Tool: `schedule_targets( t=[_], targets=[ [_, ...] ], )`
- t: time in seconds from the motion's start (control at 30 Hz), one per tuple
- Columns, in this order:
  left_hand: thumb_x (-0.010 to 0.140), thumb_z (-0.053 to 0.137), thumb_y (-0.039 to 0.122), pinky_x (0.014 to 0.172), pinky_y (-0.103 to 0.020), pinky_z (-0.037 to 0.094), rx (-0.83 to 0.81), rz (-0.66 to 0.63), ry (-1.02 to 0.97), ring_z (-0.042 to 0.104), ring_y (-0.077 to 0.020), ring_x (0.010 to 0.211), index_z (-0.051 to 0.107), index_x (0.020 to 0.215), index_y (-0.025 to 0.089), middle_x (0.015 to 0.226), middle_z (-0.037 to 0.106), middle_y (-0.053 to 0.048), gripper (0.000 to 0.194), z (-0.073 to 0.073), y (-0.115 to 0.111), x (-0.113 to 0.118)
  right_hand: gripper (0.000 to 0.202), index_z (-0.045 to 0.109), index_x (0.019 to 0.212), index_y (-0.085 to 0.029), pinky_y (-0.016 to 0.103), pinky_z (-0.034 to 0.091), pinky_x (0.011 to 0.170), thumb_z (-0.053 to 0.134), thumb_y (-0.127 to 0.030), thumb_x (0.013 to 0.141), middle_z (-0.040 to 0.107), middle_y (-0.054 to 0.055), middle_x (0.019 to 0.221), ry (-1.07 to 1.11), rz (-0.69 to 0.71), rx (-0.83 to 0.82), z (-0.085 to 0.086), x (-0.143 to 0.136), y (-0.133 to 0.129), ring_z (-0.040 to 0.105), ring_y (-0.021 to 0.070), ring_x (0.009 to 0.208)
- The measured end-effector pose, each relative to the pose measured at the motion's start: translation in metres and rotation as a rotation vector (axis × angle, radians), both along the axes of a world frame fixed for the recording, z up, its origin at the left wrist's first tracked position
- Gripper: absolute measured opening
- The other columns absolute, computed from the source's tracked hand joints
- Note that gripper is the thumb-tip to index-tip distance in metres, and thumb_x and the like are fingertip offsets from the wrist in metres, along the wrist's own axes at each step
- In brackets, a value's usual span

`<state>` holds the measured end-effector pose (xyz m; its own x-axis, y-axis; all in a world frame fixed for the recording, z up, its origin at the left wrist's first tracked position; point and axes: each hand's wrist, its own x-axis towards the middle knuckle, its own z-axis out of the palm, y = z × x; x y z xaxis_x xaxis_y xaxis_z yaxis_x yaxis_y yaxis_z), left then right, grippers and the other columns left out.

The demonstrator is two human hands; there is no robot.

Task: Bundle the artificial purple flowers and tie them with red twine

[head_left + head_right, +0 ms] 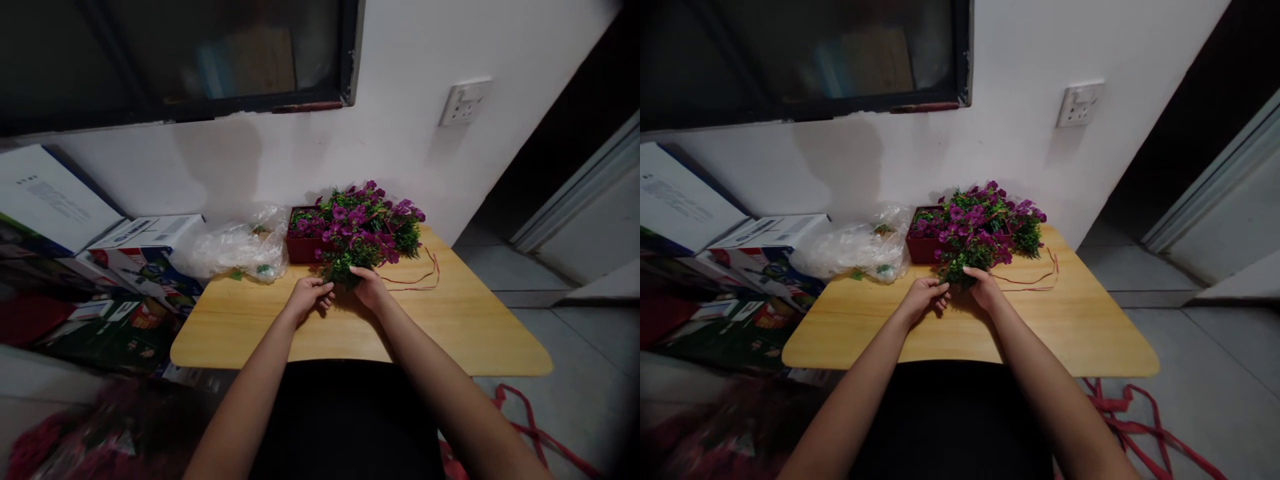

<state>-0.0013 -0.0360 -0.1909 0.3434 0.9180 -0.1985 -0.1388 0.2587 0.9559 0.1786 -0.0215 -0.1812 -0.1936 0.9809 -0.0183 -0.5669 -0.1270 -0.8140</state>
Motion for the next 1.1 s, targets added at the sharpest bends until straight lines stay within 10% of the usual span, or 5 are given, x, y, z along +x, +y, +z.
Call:
schedule_targets(
  t=[0.37,1.1],
  targets=[
    [0.079,0.075,0.025,0.044,-0.016,0.045,-0.160,-0.286,-0.084,0.060,-0.0079,0.047,0.068,0.103,0.005,0.071,0.068,-0.007,0.031,0.004,0.001,-0.011,0.018,0.075,0.081,-0.020,0.047,0.052,0.091,0.068,-0.032,0.070,0.078,0.004,0.085,-0.017,0.138,-0.042,-0.004,0.010,0.001,0.070,0.0285,0.084],
    [0.090,0.058,0.035,0.045,-0.021,0.036,-0.183,-0.486,-0.226,0.054,-0.0112,0.051,0.065,0.115,0.008,0.065,0.047,0.002,0.038,0.009,-0.002,-0.017,0.029,0.071,0.098,-0.017,0.045,0.052,0.094,0.064,-0.023,0.071,0.077,0.007,0.097,0.092,0.250,-0.022,-0.008,0.017,0.006,0.069,0.0265,0.090]
  ],
)
